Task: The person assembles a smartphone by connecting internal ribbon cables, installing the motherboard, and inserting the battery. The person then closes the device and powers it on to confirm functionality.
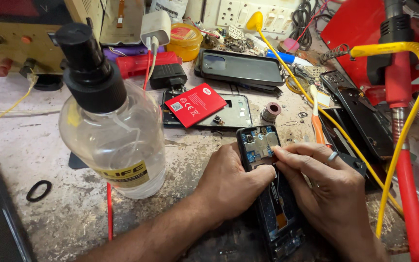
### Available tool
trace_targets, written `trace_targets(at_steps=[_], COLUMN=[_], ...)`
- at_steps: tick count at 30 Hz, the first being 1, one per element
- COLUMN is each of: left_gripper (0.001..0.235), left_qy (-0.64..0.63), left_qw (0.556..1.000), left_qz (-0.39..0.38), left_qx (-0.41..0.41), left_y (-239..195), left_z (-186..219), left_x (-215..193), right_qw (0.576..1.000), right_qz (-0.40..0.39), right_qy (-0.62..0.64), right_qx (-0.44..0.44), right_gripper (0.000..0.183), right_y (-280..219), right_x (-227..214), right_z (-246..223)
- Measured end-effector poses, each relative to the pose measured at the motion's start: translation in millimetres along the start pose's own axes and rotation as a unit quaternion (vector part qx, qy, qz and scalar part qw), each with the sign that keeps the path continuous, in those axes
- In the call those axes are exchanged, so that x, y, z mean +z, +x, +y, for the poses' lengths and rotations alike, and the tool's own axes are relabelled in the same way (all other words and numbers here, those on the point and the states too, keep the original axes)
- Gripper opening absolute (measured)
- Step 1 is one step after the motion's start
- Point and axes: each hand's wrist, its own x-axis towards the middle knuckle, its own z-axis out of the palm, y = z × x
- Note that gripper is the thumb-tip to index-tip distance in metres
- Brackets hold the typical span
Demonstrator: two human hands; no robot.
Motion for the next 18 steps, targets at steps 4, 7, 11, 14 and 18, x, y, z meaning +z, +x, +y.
trace_targets(at_steps=[4,7,11,14,18], left_gripper=[0.013,0.015,0.017,0.018,0.015], left_qy=[0.019,0.029,0.002,-0.011,-0.044], left_qw=[0.999,0.999,1.0,0.999,0.998], left_qz=[0.004,0.012,0.017,0.007,-0.012], left_qx=[-0.033,-0.032,-0.024,-0.051,-0.051], left_y=[-0.7,-0.7,-2.2,-2.3,-3.3], left_z=[1.6,2.7,4.0,5.2,5.2], left_x=[0.1,1.2,-0.1,0.6,-0.1], right_qw=[1.0,0.999,0.999,0.998,0.997], right_qz=[-0.017,-0.034,-0.047,-0.05,-0.067], right_qy=[-0.003,0.002,-0.005,-0.028,-0.034], right_qx=[-0.001,-0.01,-0.018,-0.02,-0.021], right_gripper=[0.028,0.03,0.031,0.033,0.035], right_y=[-0.6,-2.4,-6.3,-8.4,-6.0], right_x=[-2.1,-4.6,-7.5,-12.0,-15.7], right_z=[0.4,0.6,1.1,3.6,5.8])
